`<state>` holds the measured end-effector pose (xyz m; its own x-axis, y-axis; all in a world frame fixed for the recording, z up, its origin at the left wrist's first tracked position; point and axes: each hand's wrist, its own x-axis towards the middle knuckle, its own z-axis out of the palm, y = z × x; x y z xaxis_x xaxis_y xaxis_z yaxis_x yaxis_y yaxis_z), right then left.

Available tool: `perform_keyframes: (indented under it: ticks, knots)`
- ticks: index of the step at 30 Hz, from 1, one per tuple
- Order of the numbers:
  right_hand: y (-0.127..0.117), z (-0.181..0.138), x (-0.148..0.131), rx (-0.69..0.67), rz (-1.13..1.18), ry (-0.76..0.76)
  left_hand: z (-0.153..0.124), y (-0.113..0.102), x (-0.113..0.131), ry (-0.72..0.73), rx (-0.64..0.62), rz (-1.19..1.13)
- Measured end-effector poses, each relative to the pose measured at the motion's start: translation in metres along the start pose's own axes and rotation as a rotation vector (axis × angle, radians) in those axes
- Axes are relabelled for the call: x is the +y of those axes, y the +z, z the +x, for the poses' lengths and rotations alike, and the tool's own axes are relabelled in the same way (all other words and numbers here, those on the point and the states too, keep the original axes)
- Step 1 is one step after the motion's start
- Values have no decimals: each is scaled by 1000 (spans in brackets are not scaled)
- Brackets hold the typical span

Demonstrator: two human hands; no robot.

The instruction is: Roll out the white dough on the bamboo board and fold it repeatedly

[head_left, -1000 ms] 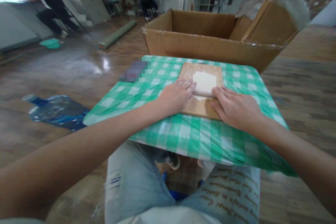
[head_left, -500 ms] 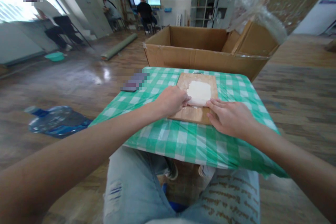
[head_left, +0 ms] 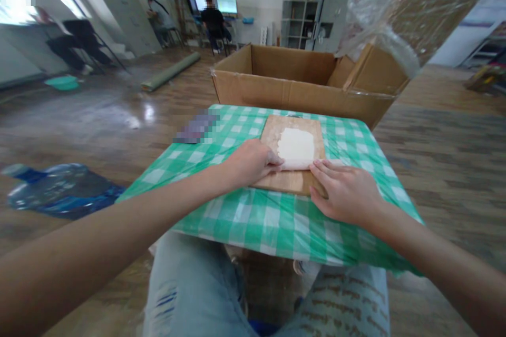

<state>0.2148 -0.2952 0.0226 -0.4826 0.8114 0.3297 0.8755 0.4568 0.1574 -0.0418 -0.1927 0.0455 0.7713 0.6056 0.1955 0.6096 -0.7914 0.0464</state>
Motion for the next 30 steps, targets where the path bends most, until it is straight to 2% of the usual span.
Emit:
perform_keyframes:
  ticks: [7,12,17,23,27,30]
  knots:
    - [4,24,21,86,69,71,1,13,-9,39,35,-128]
    - [22,32,34,59,170,0,13,16,-23,78,48,-77]
    - [38,35,41,64,148,49,28,27,-32,110,100,-1]
    - [62,74,58,39,88,116,70,48,-44,-24,109,68]
    - [76,111,77,-10,23,144,109,57,-64,-130,154,150]
    - [85,138,96,-74,-48,128,135,61,-80,-219,132,192]
